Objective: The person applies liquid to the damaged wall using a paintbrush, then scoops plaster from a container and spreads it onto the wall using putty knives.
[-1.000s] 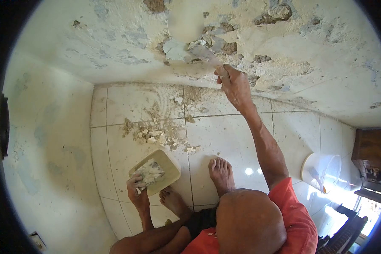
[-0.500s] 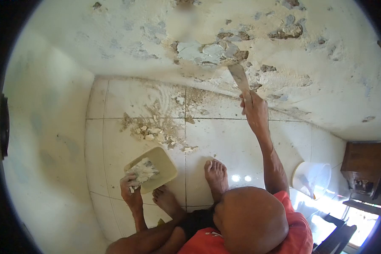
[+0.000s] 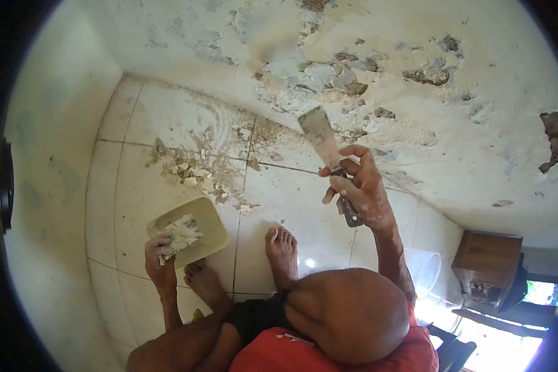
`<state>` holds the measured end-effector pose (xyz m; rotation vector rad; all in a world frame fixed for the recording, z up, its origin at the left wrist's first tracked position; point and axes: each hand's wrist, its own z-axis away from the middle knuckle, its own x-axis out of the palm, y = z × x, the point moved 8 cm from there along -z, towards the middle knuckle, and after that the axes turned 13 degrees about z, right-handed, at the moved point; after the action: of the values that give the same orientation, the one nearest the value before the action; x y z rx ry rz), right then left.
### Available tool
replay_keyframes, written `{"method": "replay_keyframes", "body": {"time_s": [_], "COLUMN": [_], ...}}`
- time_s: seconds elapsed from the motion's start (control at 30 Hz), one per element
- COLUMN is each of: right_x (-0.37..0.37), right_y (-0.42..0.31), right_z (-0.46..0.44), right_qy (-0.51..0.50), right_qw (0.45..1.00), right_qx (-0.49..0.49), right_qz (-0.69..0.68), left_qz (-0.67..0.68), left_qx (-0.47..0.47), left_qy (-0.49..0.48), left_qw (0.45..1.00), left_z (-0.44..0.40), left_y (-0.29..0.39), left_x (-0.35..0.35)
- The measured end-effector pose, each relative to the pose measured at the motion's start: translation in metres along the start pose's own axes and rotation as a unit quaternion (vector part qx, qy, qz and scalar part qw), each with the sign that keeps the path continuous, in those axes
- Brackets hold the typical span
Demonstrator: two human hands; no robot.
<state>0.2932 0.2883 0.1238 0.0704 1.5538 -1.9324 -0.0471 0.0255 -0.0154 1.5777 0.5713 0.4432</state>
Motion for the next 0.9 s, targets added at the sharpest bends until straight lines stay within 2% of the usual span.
{"method": "replay_keyframes", "body": {"time_s": [0.03,0.1,0.2,0.23,0.4,0.5,0.9], "right_x": [0.002,0.001,0.014,0.019,0.024,0.014,-0.026], "right_y": [-0.001,-0.018,-0.038,-0.047,-0.058,-0.064,-0.078], "right_z": [-0.003,-0.012,-0.029,-0.033,-0.056,-0.058,-0.039], "right_qy": [-0.002,0.046,0.064,0.068,0.085,0.073,0.138], "right_qw": [1.0,0.991,0.985,0.987,0.985,0.991,0.974], "right_qx": [0.001,-0.062,-0.054,-0.076,-0.064,-0.064,-0.031], "right_qz": [0.003,0.109,0.154,0.126,0.138,0.087,0.179], "left_qz": [0.002,0.023,0.027,0.028,0.018,0.028,0.031], "left_qx": [-0.003,-0.009,-0.013,-0.012,-0.002,-0.016,-0.019], "left_qy": [0.002,0.003,0.0,-0.001,-0.004,0.014,-0.005], "left_qw": [1.0,1.0,1.0,1.0,1.0,0.999,0.999], "left_z": [0.001,0.002,0.001,0.001,0.001,0.005,0.001], "left_y": [-0.002,-0.005,-0.006,-0.006,-0.002,-0.007,-0.006], "left_x": [-0.001,-0.002,-0.001,-0.001,-0.003,-0.008,-0.004]}}
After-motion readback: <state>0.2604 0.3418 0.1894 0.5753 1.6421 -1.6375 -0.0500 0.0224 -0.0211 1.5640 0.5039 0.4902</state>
